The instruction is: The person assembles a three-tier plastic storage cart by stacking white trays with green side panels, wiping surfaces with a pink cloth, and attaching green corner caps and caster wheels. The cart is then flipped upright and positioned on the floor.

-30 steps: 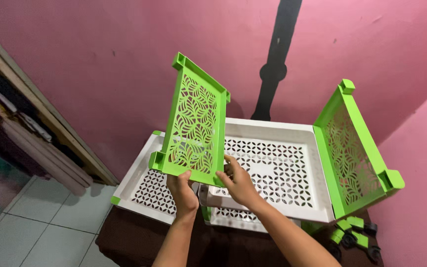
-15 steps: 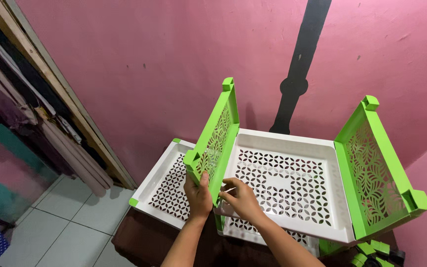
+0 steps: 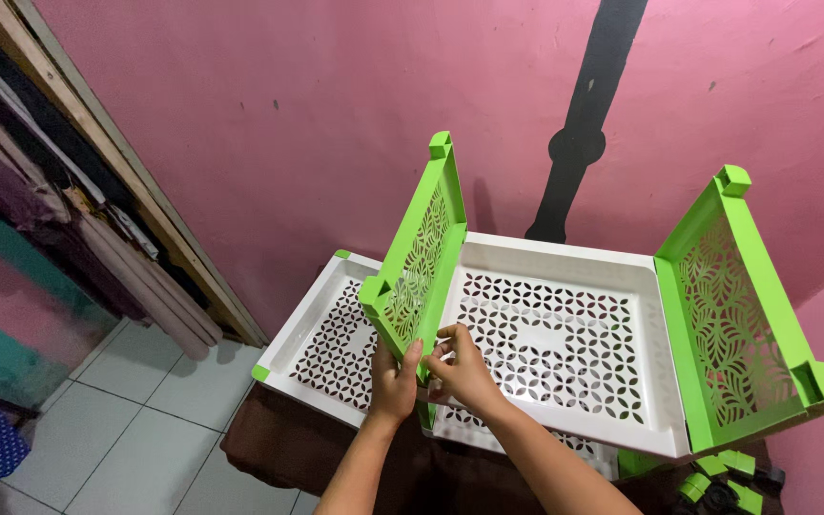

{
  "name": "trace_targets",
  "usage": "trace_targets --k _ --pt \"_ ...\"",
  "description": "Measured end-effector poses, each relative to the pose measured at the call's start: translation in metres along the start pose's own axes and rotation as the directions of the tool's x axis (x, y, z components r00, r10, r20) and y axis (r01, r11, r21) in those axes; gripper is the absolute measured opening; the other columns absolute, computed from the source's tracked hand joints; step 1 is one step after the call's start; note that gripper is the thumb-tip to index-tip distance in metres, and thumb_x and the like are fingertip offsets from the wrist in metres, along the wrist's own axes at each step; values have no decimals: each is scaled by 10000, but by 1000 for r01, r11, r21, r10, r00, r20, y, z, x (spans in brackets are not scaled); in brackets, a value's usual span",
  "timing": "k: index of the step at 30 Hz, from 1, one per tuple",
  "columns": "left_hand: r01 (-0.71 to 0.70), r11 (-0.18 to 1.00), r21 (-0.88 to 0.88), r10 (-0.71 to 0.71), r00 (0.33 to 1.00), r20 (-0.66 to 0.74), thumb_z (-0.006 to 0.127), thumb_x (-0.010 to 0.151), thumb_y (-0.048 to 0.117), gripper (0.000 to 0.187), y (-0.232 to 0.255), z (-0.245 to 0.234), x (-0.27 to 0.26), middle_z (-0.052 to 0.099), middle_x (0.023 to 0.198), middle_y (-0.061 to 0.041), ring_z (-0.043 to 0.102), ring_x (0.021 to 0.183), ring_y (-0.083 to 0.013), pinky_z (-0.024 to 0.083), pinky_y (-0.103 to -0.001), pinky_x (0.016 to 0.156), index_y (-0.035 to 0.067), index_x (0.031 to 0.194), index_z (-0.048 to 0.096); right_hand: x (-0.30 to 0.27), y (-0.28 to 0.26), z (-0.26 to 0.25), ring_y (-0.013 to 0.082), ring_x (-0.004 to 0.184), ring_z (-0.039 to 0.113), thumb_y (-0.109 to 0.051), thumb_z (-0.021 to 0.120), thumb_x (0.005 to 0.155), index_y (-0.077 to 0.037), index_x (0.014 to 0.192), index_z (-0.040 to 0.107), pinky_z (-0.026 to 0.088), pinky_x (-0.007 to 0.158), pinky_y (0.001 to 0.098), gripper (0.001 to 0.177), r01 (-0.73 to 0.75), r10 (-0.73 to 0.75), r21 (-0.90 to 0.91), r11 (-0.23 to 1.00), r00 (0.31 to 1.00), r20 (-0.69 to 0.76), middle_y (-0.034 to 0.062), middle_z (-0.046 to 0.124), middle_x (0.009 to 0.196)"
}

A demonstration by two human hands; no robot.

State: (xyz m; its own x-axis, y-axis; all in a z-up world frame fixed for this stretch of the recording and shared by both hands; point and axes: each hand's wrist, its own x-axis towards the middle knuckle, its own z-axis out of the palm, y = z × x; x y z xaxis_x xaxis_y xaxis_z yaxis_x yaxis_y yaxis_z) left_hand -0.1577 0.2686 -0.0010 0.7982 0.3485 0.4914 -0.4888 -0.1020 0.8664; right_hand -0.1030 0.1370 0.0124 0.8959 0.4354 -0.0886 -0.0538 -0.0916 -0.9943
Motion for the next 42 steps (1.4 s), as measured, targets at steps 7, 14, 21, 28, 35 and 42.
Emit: trace_targets --k 7,14,21,28,35,42 --pt "105 993 62 -113 983 144 624 966 261 475 -12 -10 -13 686 1174 -133 666 1040 -211 544 -368 903 -2 1350 533 16 29 0 158 560 643 -62 645 907 48 1054 616 573 471 311 186 -108 95 226 968 993 68 75 617 826" --pt "6 984 177 -23 996 90 586 989 326 451 -8 5 -18 677 1091 -136 687 991 -225 564 -372 879 25 1322 539 6 41 9 167 667 661 -80 681 895 15 1032 436 585 485 347 297 -40 51 119 992 995 -91 89 571 919" --pt "133 991 -8 -131 984 117 587 853 334 554 -11 13 -11 654 1133 -119 722 1017 -256 600 -410 841 53 1325 513 67 26 -27 195 924 651 -250 789 895 -22 1269 501 580 732 312 524 24 -21 -228 973 1000 15 171 662 1105" --pt "-109 972 209 109 994 13 589 802 132 536 -30 13 -6 610 1255 -202 640 1160 -341 513 -449 1024 -42 1307 542 227 13 -71 428 1384 441 -260 730 866 1 1455 454 341 1127 475 701 343 -594 -709 617 794 -133 233 498 1485" --pt "-154 946 285 170 985 -30 492 679 11 560 -29 12 -20 626 1171 -221 651 1110 -375 516 -450 1009 -60 1230 568 261 27 -86 279 1300 575 -331 705 852 -121 1448 497 282 1172 464 666 265 -465 -696 667 878 -112 85 662 1343" --pt "-82 971 224 92 995 -36 499 660 3 582 -42 12 -17 599 1104 -220 653 1010 -369 533 -432 923 -82 1235 529 275 11 -83 259 1198 576 -429 765 854 -216 1272 621 274 1135 434 491 46 -297 -809 586 941 -162 33 694 1215"
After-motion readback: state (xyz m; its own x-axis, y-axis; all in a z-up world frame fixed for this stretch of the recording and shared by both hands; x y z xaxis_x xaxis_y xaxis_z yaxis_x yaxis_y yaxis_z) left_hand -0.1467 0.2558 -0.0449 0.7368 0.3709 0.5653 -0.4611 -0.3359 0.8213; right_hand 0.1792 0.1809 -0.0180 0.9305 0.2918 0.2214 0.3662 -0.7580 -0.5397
